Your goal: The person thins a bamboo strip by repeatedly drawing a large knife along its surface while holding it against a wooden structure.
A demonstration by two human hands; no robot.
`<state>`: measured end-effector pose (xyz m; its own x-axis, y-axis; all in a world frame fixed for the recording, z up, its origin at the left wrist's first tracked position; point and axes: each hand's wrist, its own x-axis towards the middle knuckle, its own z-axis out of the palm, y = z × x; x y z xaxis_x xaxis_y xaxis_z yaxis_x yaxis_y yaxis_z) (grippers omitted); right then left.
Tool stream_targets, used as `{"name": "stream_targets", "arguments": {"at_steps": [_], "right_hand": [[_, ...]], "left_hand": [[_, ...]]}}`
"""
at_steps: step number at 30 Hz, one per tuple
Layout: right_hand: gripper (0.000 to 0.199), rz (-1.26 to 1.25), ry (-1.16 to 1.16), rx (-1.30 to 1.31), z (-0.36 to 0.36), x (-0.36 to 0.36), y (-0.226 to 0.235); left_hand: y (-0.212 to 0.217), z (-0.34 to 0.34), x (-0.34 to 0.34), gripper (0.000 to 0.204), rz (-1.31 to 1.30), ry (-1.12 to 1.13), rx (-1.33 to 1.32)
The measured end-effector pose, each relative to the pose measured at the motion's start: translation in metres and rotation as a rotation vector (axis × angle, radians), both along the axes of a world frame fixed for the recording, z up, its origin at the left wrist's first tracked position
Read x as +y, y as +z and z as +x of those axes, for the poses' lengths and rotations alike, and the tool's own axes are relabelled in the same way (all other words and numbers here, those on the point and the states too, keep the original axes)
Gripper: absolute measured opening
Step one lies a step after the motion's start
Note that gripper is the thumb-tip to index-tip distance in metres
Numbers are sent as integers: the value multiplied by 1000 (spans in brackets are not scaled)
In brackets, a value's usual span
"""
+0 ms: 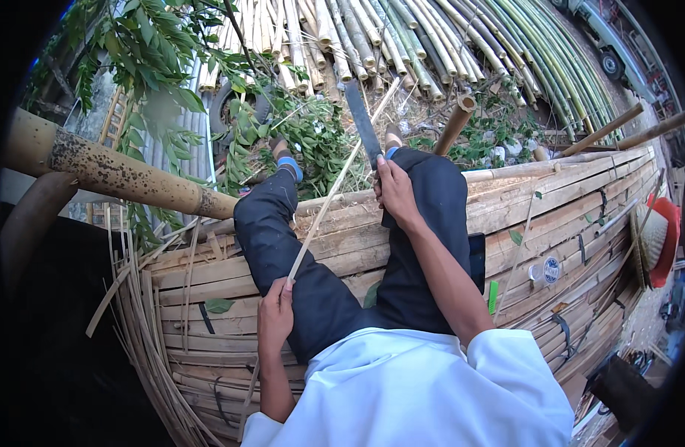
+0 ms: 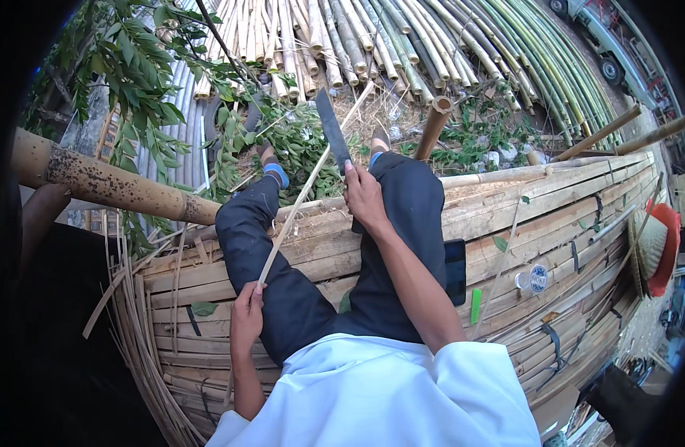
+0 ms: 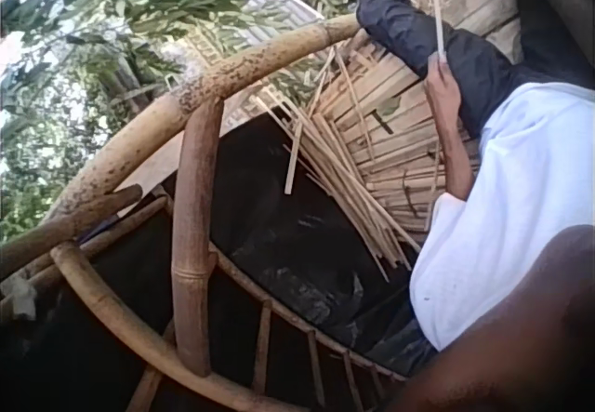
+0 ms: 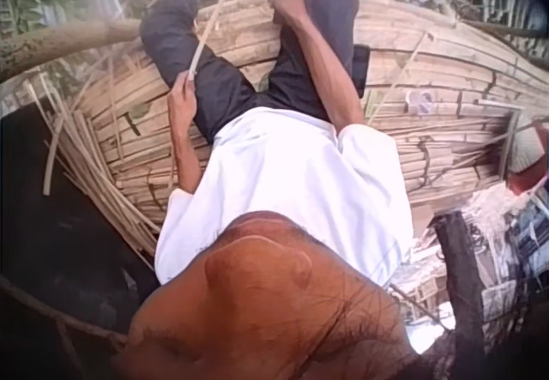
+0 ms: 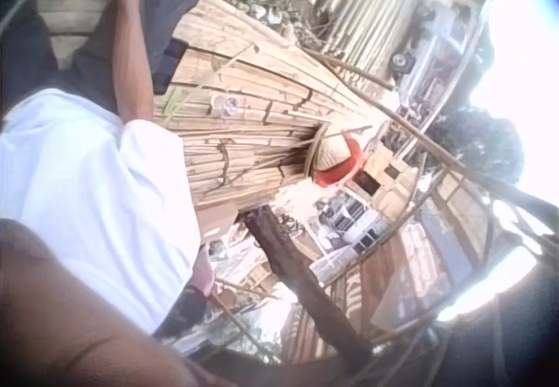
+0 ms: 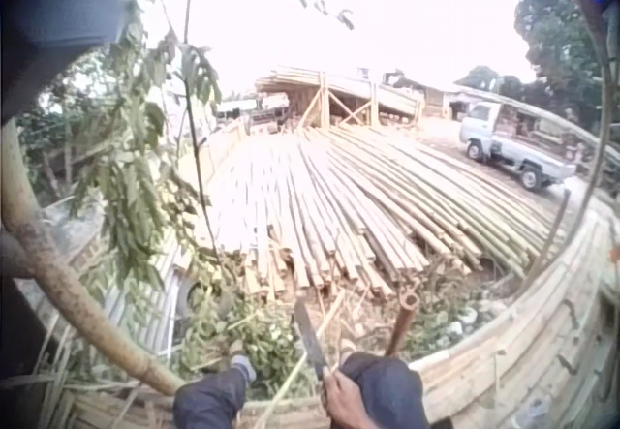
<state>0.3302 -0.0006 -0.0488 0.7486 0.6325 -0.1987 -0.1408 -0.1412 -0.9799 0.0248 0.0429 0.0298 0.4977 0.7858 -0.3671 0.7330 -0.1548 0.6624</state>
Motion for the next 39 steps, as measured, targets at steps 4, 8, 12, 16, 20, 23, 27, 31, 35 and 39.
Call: {"name": "stream_targets", "arguments": {"at_steps": [4, 8, 12, 16, 20, 23, 27, 31, 35, 39], "right_hand": [[43, -125, 54, -75, 5, 0, 4], [39, -214, 141, -271, 3, -2, 7], [39, -247, 220, -411, -6, 2, 13], [37, -250, 89, -291, 13, 3, 23], [37, -330, 300, -421, 3, 0, 22], [35, -267, 87, -247, 16, 10, 17], [38, -311, 315, -428, -8, 8, 11], [37, -267, 102, -254, 23, 14, 9], [36, -403, 377, -383, 3, 11, 15], [37, -305, 96, -250, 22, 17, 13]], "left_hand": [[-16, 2, 3, 27, 117, -4, -144], [-19, 9, 1, 27, 68, 15, -123], [-23, 9, -2, 27, 65, 50, -141], [-21, 17, -3, 27, 93, 19, -174], [-22, 19, -1, 26, 89, 30, -137], [-17, 29, 1, 26, 74, 32, -134], [-28, 30, 2, 26, 103, 37, -111], [-21, 35, -3, 26, 54, 49, -121], [-22, 34, 1, 26, 54, 45, -89], [-18, 41, 1, 25, 60, 37, -83]]}}
